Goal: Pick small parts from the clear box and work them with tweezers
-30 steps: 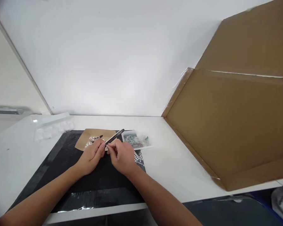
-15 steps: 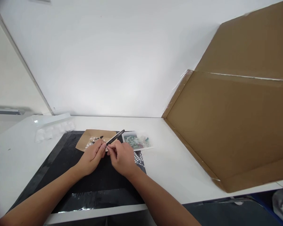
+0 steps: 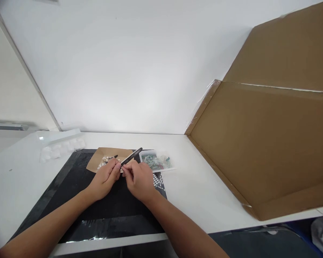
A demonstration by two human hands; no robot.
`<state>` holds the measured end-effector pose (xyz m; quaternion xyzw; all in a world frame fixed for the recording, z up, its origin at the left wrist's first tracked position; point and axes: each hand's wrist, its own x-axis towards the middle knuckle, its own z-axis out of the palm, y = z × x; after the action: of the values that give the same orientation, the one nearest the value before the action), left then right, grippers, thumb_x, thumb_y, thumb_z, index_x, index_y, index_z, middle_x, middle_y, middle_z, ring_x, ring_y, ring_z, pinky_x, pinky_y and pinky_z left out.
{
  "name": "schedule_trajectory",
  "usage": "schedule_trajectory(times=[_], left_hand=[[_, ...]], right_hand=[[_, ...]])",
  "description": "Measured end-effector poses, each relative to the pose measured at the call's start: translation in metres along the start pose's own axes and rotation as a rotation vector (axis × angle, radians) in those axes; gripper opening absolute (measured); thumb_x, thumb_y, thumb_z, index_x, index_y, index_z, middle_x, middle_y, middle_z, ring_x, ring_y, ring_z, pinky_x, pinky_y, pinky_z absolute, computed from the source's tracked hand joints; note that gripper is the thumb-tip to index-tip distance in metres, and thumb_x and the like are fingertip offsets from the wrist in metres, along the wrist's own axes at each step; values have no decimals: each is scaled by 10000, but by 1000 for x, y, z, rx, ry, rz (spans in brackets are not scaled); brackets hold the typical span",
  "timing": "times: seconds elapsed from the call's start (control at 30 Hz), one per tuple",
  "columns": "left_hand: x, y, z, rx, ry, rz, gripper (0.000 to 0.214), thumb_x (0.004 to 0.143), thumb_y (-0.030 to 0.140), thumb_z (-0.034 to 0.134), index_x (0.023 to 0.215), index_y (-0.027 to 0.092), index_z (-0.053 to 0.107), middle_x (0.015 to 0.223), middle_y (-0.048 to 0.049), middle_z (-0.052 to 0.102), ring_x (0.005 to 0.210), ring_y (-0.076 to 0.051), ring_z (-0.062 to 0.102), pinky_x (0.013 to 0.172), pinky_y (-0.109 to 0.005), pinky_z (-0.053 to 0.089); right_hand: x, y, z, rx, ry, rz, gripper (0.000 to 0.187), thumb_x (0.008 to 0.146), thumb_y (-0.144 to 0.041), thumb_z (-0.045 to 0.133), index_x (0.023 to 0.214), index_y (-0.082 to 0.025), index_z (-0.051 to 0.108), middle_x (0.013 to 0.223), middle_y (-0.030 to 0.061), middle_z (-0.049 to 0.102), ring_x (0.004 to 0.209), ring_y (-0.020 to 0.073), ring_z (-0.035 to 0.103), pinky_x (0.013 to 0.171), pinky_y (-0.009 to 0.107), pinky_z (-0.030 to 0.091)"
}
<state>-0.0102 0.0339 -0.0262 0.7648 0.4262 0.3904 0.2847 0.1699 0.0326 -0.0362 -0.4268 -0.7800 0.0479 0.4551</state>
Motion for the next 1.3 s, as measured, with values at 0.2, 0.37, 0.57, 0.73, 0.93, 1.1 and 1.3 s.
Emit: schedule_trajectory(times=[0.2,0.37,0.57,0.73,0.93,1.1,1.3], left_hand=[[0,1,0,-12,18,-11,373,1105,419,331,807,235,459,684,34,507,629,-172,496,651,-328,369],[-1,1,1,-12,2,1,374,1107,415,324,795,240,432,689,30,496,635,-177,489,656,-334,359],[0,-1,1,-39,13,-27,365,1108,440,314,840,238,456,657,40,501,609,-178,485,645,-331,365],[0,1,1,-63,16,-32,382,1109,444,318,806,240,431,638,44,490,592,-171,477,636,-325,363],[-1,0,2,-76,14,-46,372,1102,453,333,817,239,443,636,43,498,586,-169,481,624,-319,370],[-1,0,4,-198,10,-110,378,1088,488,352,824,235,446,627,49,490,509,-137,421,517,-278,357],[-1,4,8,-430,-14,-198,397,1065,550,385,820,238,403,575,89,416,422,-91,331,405,-209,314]], right_hand=[[3,0,-4,-22,46,87,147,1022,-311,583,906,-240,638,759,-6,751,659,175,658,712,317,435],[9,10,-10,-7,127,177,140,1025,-334,576,935,-237,621,767,-10,758,670,178,668,728,313,461],[1,0,-1,-63,2,-3,143,1018,-305,585,906,-237,643,763,-6,754,682,178,657,724,326,431],[5,2,-4,-75,77,92,159,1023,-323,583,902,-239,641,746,-6,759,652,173,670,730,327,444],[5,3,-4,-49,45,46,142,1026,-304,573,911,-239,625,754,-7,752,668,178,668,739,319,441],[4,1,-1,-96,56,-21,136,1012,-291,601,896,-230,635,735,-8,740,663,170,659,730,314,422],[6,7,-5,-104,89,28,140,1023,-294,587,903,-235,631,738,-8,753,651,169,663,754,325,440]])
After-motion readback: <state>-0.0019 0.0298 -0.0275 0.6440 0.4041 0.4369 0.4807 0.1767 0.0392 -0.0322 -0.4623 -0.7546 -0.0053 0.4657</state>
